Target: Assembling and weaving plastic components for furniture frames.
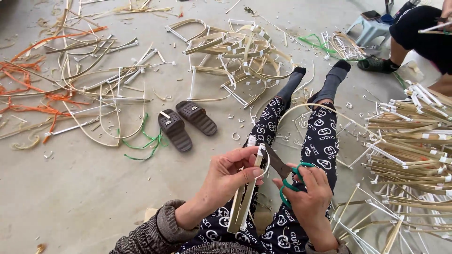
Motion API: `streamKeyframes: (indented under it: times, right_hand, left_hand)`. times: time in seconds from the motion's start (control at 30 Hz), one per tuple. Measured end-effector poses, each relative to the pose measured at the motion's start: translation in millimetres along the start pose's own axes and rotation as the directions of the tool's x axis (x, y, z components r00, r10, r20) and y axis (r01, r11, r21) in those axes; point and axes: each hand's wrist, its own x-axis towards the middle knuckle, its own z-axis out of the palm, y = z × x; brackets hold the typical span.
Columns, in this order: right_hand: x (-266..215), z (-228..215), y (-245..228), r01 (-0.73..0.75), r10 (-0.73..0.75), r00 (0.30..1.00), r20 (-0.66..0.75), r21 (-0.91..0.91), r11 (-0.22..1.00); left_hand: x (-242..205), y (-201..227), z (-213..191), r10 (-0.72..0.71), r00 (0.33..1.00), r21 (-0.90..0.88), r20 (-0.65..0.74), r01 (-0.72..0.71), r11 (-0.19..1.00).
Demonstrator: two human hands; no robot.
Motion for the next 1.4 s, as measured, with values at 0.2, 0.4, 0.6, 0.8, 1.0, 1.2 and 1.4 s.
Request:
streamKeyframes:
  times: [0.2, 0.4, 0.6, 0.8, 1.0, 1.2, 1.4]
  right_hand:
    - [-39.5, -4.3, 41.9, -0.242, 0.208, 0.968, 0.143, 0.301, 0.922]
    - [-180.4, -5.2, 203.2, -0.607, 0.596, 0.792, 0.131, 0.269, 0.747]
    - [-418.9, 62.8, 332.5, -0.690, 0.863, 0.412, 0.294, -0.517, 0.506]
    - [-239.8, 19.1, 215.7, -0.575, 0.632, 0.639, 0.439, -0.272, 0.771]
    - [-55.8, 64.2, 139.5, -0.834, 0.451, 0.539, 0.711, 0.525, 0.169]
    - [-58.6, 118.1, 163.8, -0.812, 0.461, 0.488, 0.741, 0.579, -0.072]
    - [-6.9, 38.4, 164.1, -0.632, 0.602, 0.707, 0.370, 0.712, 0.305]
  left_hand:
    - [7.4, -7.0, -12.5, 0.222, 0.975, 0.288, 0.003, -0.213, 0.934]
    - [14.6, 8.2, -29.2, 0.587, 0.810, 0.722, -0.002, -0.405, 0.561]
    - [16.8, -57.5, -58.9, 0.625, 0.779, 0.604, -0.049, -0.475, 0.640]
    - [12.3, -83.4, -51.7, 0.586, 0.810, 0.674, 0.011, -0.439, 0.594]
    - [18.8, -112.4, -24.1, 0.542, 0.824, 0.673, 0.162, -0.494, 0.550]
    - [28.8, -110.8, -25.7, 0.470, 0.803, 0.716, 0.366, -0.566, 0.409]
    - [33.7, -121.3, -46.1, 0.317, 0.787, 0.692, 0.529, -0.617, 0.376]
